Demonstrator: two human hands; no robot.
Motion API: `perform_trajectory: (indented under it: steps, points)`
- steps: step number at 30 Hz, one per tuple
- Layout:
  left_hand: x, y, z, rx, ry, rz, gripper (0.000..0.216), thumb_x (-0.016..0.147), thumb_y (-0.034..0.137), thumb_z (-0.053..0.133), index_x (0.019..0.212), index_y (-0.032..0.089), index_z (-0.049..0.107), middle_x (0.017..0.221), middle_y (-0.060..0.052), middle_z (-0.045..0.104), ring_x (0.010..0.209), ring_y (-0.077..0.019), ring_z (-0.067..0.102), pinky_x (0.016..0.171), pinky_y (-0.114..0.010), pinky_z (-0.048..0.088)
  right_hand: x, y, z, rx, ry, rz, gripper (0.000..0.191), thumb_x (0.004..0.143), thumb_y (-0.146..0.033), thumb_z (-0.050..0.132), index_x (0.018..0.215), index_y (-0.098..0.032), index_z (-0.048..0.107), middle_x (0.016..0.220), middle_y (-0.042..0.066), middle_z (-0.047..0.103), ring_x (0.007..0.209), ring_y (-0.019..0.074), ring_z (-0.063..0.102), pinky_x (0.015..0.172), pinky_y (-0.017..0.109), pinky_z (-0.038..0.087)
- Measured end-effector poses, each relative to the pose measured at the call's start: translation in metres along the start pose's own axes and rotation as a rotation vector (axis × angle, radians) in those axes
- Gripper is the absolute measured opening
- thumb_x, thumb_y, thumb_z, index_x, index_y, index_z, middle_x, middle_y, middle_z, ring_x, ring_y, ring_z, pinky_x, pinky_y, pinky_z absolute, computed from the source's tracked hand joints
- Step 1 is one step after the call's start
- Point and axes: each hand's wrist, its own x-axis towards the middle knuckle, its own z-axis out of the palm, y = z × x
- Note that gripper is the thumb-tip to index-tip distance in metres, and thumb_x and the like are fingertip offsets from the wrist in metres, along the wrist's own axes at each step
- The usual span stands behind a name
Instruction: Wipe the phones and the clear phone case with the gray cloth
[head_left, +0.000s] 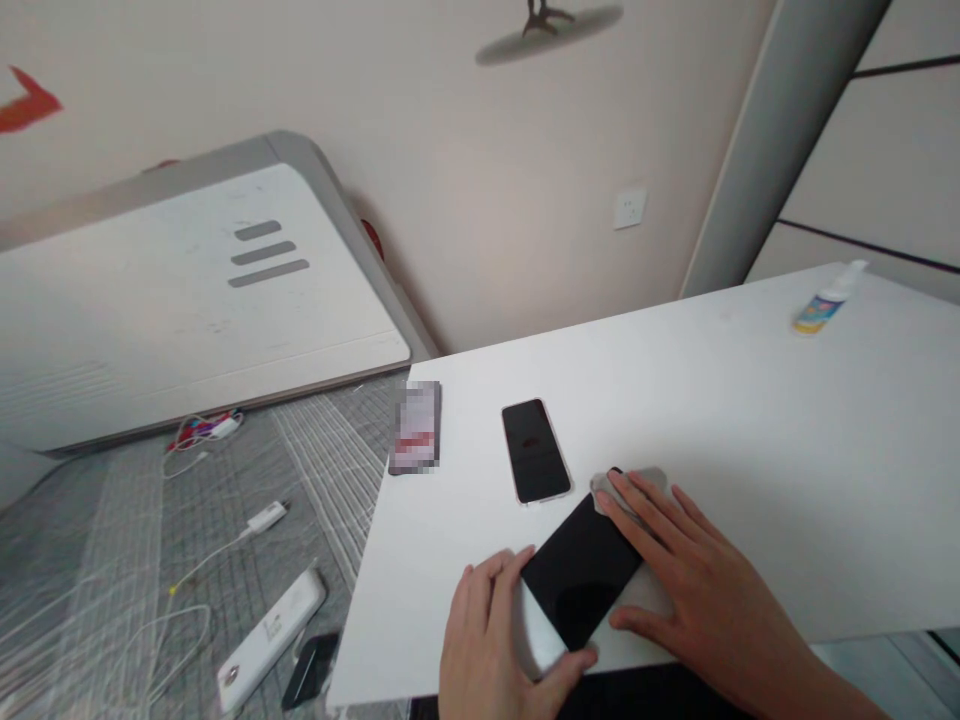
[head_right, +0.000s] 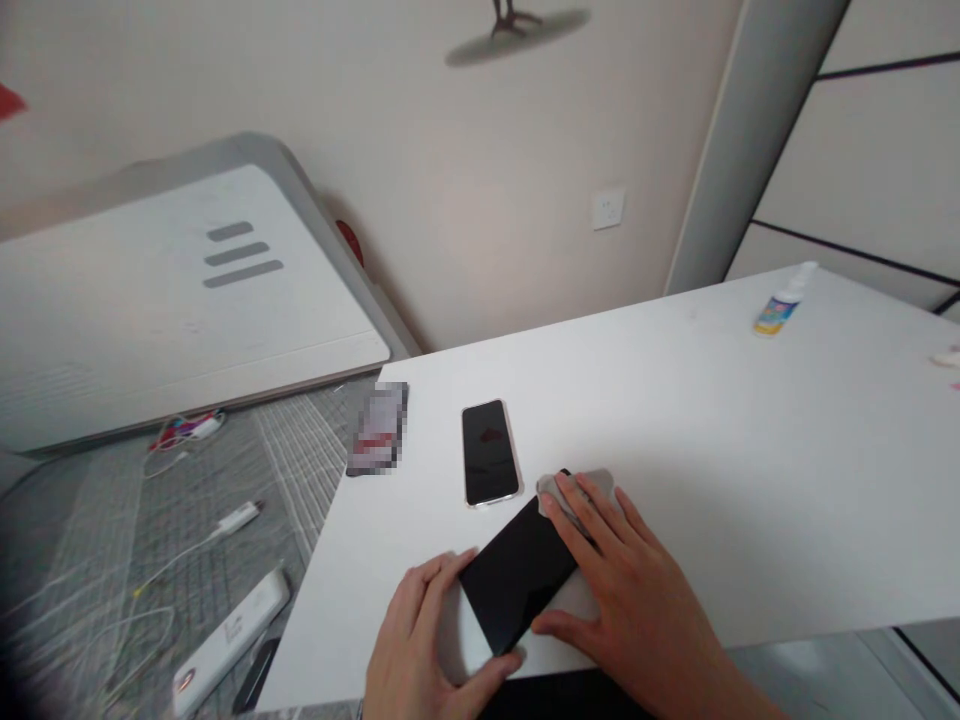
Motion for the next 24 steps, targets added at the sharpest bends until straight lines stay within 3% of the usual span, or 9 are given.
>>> perform_trajectory:
  steps: [6, 18, 24]
  points:
    - [0.005, 0.007, -0.005, 0.022, 0.043, -0.022, 0.091, 0.060, 0.045, 0.103, 0.138, 0.026, 0.061, 0.126, -0.012, 0.067, 0.112, -0.0340, 0.074, 0.087, -0.046, 0.068, -0.002, 0.001, -0.002, 0.029, -0.012, 0.013, 0.097, 0.099, -0.086, 0.040, 0.166, -0.016, 0.039, 0.174, 0.008, 0.036, 0.153, 0.0332, 0.047, 0.115, 0.056, 0.048]
    - [0.002, 0.020, -0.006, -0.042, 0.040, -0.177, 0.096, 0.047, 0.032, 0.108, 0.131, 0.026, 0.060, 0.131, -0.011, 0.065, 0.118, -0.0368, 0.071, 0.093, -0.054, 0.067, -0.005, 0.004, -0.003, 0.038, -0.022, -0.022, 0.098, 0.100, -0.085, 0.040, 0.167, -0.013, 0.035, 0.175, 0.010, 0.034, 0.156, 0.0331, 0.042, 0.119, 0.056, 0.038]
    - [0.007, 0.032, -0.013, -0.079, 0.013, -0.212, 0.090, 0.052, 0.029, 0.106, 0.129, 0.024, 0.059, 0.131, -0.011, 0.064, 0.122, -0.0345, 0.067, 0.099, -0.053, 0.064, -0.008, 0.004, -0.003, 0.097, -0.012, -0.027, 0.082, 0.108, -0.071, 0.036, 0.167, -0.015, 0.036, 0.175, 0.011, 0.035, 0.156, 0.0330, 0.041, 0.120, 0.056, 0.036]
